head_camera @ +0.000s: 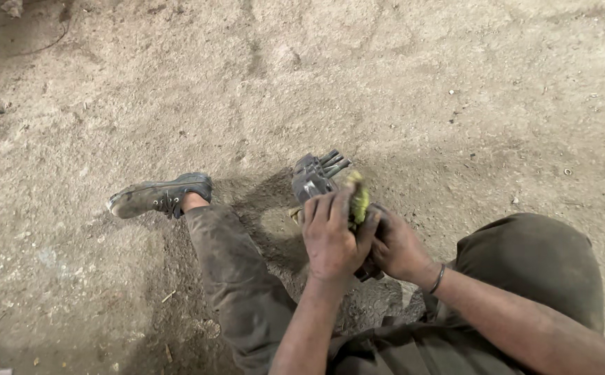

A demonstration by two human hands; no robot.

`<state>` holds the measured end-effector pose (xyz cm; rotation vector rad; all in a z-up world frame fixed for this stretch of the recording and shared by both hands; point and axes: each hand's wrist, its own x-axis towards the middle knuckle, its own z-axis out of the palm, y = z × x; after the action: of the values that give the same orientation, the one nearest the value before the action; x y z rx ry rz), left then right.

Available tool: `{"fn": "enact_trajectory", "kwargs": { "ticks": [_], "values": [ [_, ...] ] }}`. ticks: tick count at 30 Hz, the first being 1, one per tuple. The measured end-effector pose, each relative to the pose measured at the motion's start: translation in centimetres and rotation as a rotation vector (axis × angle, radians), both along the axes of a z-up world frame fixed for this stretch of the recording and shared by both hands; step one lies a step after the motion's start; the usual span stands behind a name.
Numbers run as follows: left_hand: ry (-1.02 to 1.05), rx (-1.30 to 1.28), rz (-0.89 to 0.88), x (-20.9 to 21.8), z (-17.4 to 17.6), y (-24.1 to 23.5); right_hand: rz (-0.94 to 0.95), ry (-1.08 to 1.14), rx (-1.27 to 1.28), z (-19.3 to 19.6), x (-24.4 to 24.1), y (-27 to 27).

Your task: The person sits on the ground and cleans a metal engine cylinder head using a scraper and a rag. They scrape residue from the surface and wipe it with the rag, then flip the part over to scrape and wipe the underside.

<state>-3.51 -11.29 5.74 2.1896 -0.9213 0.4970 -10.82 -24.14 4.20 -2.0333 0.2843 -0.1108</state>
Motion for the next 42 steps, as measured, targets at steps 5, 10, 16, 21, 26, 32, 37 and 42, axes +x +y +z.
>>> {"fn": "enact_trajectory", "kwargs": {
  "ticks": [5,10,16,21,26,32,37,42],
  "values": [
    [0.098,0.017,0.035,1.1,-0.2,-0.6,0.043,-0.233,-0.174,-1.6,-0.3,-0.2],
    [0.221,-0.109,0.066,1.3,-0.3,-0.7,0.02,-0.021,-0.259,-1.4,-0.1,0.5],
    [0.662,-0.488,0.177,2.5,0.8,-1.3,0.025,0.077,-0.362,0.7,0.2,0.8],
    [1.027,-0.977,0.328,7.2,2.8,2.2,-0.001,0.152,-0.227,1.4,-0.1,0.3],
    [0.462,-0.066,0.3,9.3,4.6,3.4,0.013,0.214,-0.19,1.1,-0.4,-0.2],
    [0.465,0.731,-0.043,10.8,8.1,-1.5,0.096,0.079,-0.285,1.7,0.1,-0.4],
    [0.739,0.87,-0.039,10.0,8.5,-1.6,0.136,0.128,-0.304,1.6,0.5,-1.7],
    [0.906,0.701,0.018,10.1,6.7,1.6,0.184,0.318,-0.342,2.3,1.1,-2.2]
  ]
}}
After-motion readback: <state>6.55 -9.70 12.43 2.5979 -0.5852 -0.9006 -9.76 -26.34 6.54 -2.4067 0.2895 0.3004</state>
